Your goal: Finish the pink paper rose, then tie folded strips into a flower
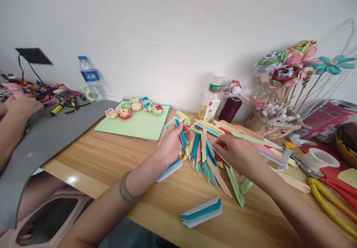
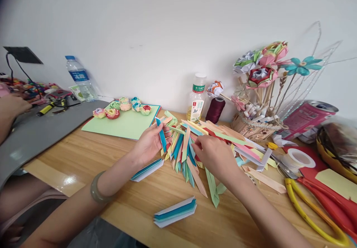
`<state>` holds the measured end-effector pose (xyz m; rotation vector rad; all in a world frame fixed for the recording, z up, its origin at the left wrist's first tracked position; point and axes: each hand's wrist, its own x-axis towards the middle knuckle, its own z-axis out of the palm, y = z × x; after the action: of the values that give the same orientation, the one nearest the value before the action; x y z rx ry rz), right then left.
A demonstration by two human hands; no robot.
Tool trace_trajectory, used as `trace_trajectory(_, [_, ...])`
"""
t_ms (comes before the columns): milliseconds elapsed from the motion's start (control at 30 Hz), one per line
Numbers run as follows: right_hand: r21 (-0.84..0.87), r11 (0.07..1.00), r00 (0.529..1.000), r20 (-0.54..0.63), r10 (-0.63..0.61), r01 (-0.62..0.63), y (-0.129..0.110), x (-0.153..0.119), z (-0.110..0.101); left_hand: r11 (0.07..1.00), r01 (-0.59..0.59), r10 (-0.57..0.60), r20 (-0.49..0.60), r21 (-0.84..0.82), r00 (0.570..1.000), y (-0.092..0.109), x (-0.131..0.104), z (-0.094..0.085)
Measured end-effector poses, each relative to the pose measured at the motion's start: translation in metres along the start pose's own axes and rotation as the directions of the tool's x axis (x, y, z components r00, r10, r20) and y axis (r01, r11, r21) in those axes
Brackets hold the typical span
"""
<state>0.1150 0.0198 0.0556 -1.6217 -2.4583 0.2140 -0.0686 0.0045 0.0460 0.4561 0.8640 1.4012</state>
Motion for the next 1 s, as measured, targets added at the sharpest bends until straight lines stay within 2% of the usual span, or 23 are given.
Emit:
trace_trajectory(133, [-0.158,0.987,0.988,0.14,0.06,-0.037,0.0,0.0,0.006,1.0,-0.018,0.017,0.021,0.012,1.0,-0.002,0.0,0.0])
trace_trajectory(400, [-0.141,0.984,0.989,0.083,0.121,-0.109,-0.005,0.003,0.02,1.0,-0.001,0.001,-0.005,0.018,1.0,-0.003,0.0,0.0])
trace_trajectory(600, [-0.035,0.984,0.984,0.028,0.176,-0.175,0.006,0.008,0.012,1.0,0.002,-0.002,0.025,0.003,1.0,-0.008,0.002,-0.002])
trace_trajectory(800, [0.141,0.983,0.992,-0.026,0.124,-0.119,0.028,0.016,-0.005,0.998,0.052,-0.049,0.069,-0.046,0.996,-0.011,0.001,0.001])
trace_trajectory(933, [0.411,0.912,0.999,-0.029,0.027,-0.013,0.015,0.009,-0.009,0.997,0.047,-0.037,0.14,-0.068,0.989,-0.016,-0.002,0.004])
trace_trajectory(1000, [0.419,0.907,0.996,-0.089,0.0,0.037,0.001,0.001,-0.007,0.997,0.025,-0.009,0.19,-0.079,0.982,-0.021,-0.003,0.005])
